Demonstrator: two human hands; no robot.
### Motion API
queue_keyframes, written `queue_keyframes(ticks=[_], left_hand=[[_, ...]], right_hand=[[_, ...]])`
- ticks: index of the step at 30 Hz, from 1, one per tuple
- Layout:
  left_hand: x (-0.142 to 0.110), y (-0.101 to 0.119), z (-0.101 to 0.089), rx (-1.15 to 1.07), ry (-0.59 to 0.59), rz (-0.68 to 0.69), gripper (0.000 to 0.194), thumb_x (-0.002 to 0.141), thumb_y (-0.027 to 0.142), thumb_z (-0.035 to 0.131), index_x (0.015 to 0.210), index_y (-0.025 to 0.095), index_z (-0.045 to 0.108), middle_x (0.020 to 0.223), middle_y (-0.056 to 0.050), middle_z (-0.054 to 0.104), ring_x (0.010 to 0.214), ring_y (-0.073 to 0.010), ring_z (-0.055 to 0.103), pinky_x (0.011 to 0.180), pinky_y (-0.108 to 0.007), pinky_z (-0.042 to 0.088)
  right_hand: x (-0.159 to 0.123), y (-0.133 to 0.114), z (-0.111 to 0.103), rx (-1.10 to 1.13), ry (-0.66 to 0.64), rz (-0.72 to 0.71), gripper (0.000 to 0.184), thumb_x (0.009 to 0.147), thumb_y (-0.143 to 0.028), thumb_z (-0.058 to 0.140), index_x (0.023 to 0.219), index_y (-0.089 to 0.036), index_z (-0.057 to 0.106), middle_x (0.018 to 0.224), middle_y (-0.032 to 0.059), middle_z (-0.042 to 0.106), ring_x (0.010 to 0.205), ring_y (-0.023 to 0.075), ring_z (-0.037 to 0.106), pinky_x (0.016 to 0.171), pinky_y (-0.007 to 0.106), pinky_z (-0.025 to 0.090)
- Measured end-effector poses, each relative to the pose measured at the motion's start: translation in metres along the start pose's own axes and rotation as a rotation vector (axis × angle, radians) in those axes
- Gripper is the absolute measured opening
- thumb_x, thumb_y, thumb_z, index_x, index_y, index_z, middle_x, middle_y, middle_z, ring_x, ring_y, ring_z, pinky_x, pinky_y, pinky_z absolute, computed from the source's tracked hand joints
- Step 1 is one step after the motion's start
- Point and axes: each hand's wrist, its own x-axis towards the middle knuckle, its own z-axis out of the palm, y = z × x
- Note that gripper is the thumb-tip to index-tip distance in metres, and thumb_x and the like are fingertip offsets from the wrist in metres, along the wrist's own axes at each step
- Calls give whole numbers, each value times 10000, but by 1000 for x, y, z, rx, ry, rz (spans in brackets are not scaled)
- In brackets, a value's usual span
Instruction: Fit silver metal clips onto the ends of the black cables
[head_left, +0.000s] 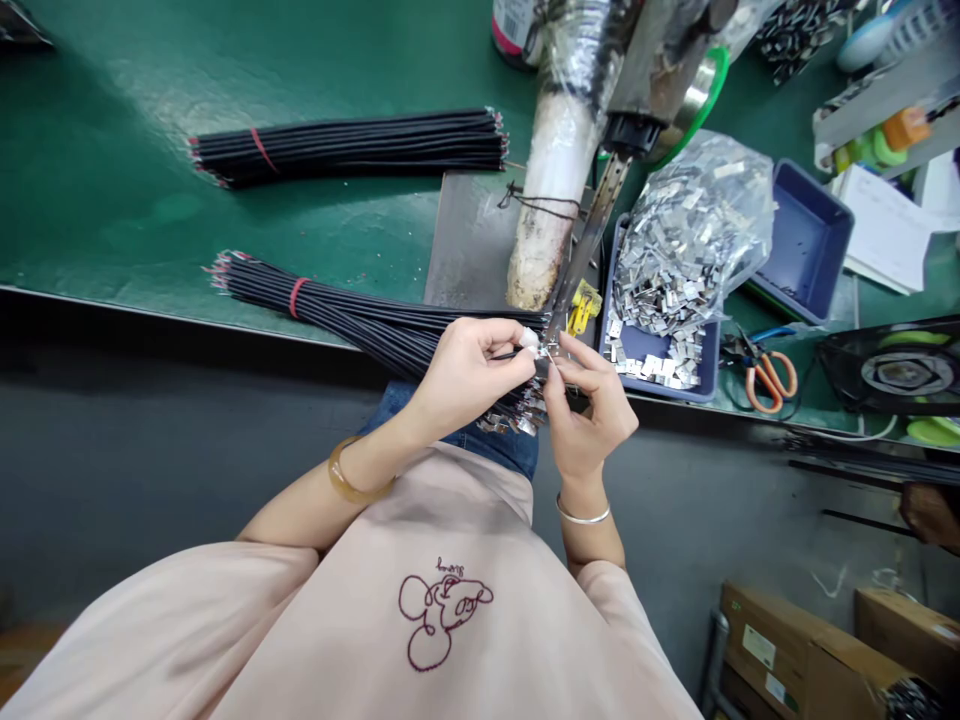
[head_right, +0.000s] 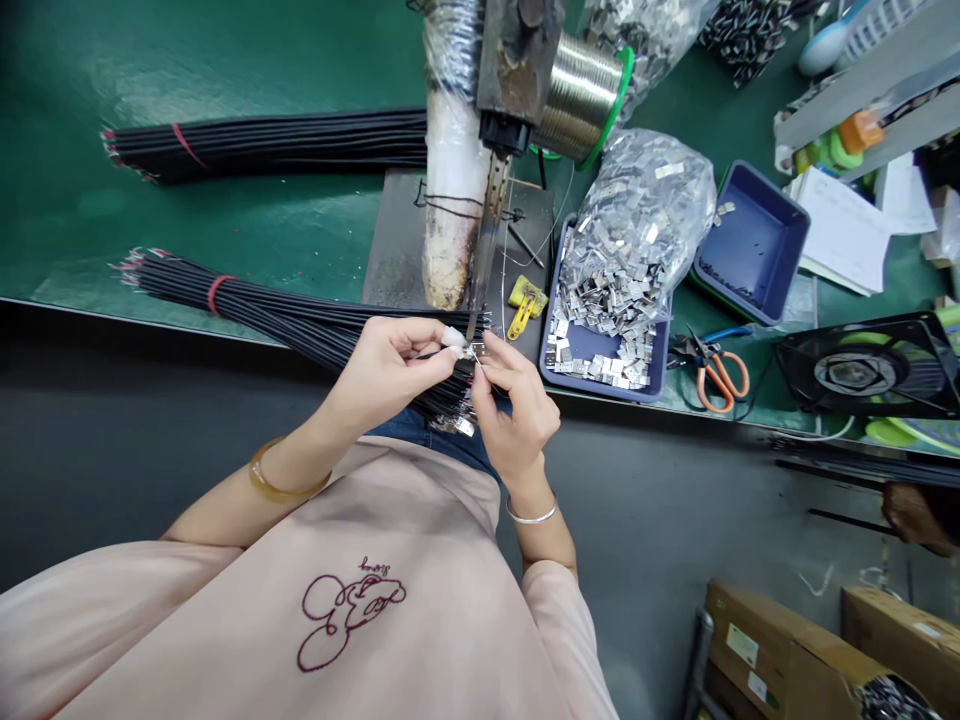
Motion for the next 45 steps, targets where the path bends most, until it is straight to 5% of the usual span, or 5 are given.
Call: queue_keyframes(ticks=[18,26,36,41,45], left_hand=[[1,1,0,54,-4,2,128,755,172,600,634,139,573,561,63,270,541,-62,222,503,-230,167],[2,2,1,76,27,52,110,775,172,585,671,137,587,552,73,269,532,-59,207,497,-231,166],[0,8,-4,89,-88,1,176,769,148,578,599,138,531,575,64,238,554,-60,199,508,-232,156],[-1,11,-16,-74,-312,-69,156,833,206,583,694,135,584,566,66,312,525,-60,242,486,-215,210],[-7,15,-22,56,-317,33,63,794,135,593,809,131,654,611,46,447,555,-69,352,517,-204,300]], right_hand=[[6,-2,1,49,26,27,116,873,-126,695,911,-231,663,1021,7,784,928,155,764,739,280,641],[12,-6,0,21,32,-9,147,848,-104,727,902,-234,682,1052,15,782,956,164,761,849,324,636],[3,-1,-8,-19,-15,-85,152,883,-128,682,969,-235,616,1068,43,782,953,164,765,814,293,631],[0,5,-9,-38,-78,-213,170,916,-115,647,1027,-228,585,1063,59,771,971,153,756,799,256,605],[-1,3,-11,123,-32,-43,101,944,-191,624,1001,-246,562,889,-5,715,798,130,731,706,260,596]])
